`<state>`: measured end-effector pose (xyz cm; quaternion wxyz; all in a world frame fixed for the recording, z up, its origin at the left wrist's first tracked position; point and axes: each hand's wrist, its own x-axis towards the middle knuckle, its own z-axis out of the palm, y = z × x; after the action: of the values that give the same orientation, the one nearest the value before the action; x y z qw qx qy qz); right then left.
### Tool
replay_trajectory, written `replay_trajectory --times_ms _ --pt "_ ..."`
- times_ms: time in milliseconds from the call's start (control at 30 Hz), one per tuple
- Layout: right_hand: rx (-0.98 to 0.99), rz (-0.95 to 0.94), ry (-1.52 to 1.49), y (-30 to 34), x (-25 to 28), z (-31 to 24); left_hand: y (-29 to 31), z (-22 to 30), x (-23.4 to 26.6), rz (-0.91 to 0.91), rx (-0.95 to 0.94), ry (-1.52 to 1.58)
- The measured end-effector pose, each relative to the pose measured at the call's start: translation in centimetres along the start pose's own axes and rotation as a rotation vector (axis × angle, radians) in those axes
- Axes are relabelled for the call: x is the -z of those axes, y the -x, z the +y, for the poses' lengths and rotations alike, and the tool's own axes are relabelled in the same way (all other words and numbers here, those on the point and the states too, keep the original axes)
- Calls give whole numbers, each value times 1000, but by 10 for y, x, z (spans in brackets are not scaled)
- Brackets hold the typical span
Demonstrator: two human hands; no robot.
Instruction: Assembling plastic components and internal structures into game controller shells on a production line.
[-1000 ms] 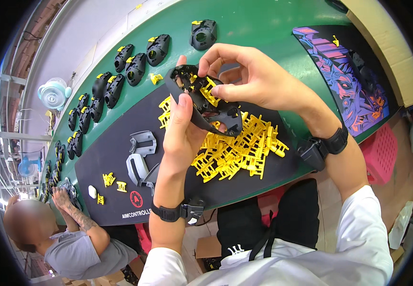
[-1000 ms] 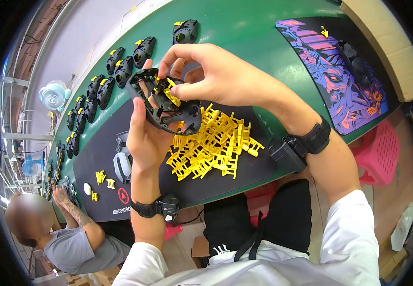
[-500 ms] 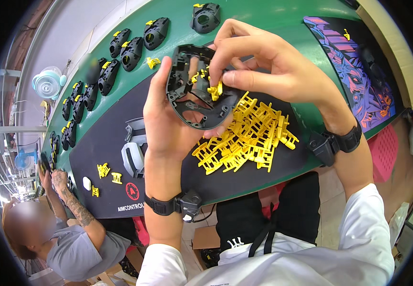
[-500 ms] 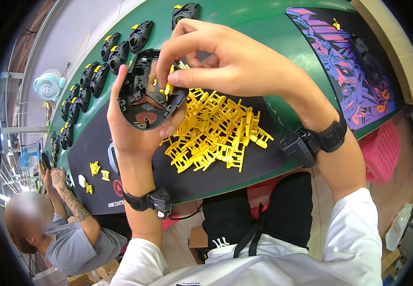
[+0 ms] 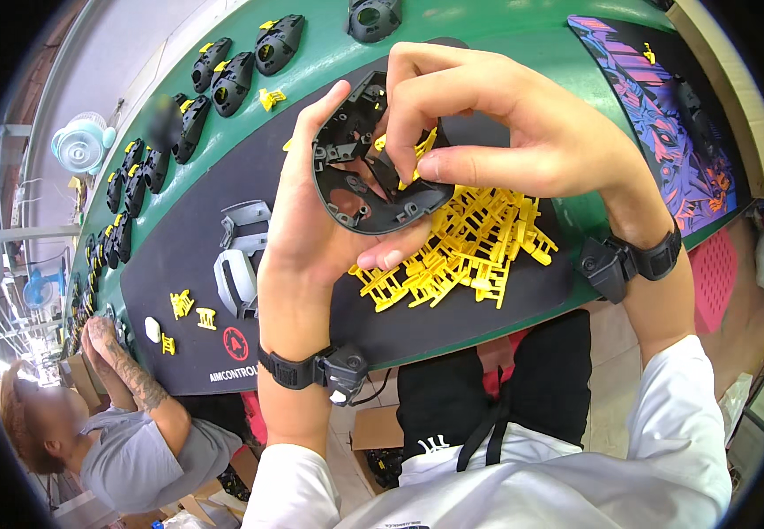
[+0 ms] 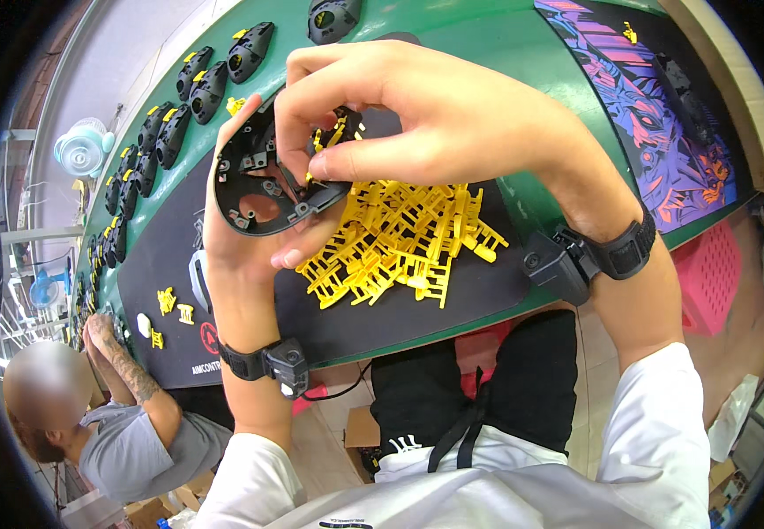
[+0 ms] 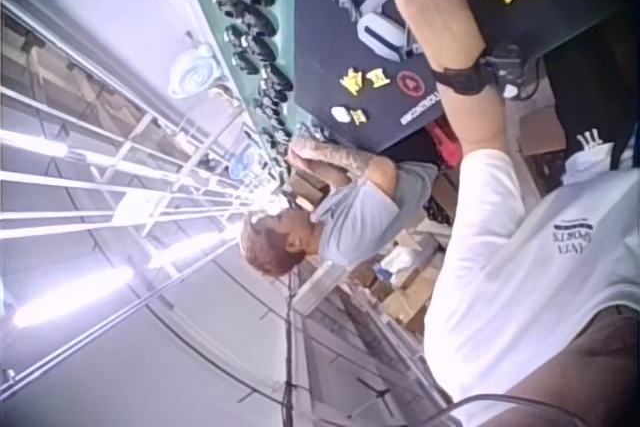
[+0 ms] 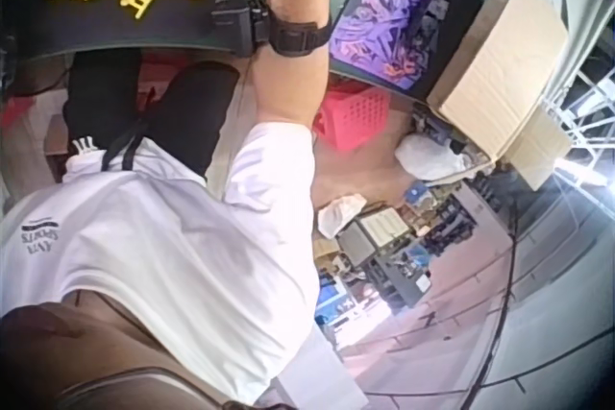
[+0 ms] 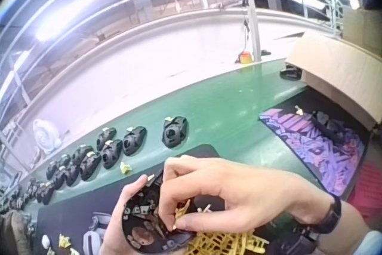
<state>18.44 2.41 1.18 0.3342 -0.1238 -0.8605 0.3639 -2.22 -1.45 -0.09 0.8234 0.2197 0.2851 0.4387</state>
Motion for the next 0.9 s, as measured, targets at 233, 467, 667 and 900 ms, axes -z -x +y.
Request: replay_trajectory --times_ms 233,467,667,900 --pt "21 154 -490 5 20 1 2 5 -8 -13 -11 -30" --pt "-165 268 -284 0 9 -14 -2 10 2 -107 -197 -169" --pt "-256 423 -332 -3 1 -2 -2 -1 -6 -106 -532 -353" --pt "-305 567 -145 -2 -5 3 -7 -7 -5 -126 -752 -540"
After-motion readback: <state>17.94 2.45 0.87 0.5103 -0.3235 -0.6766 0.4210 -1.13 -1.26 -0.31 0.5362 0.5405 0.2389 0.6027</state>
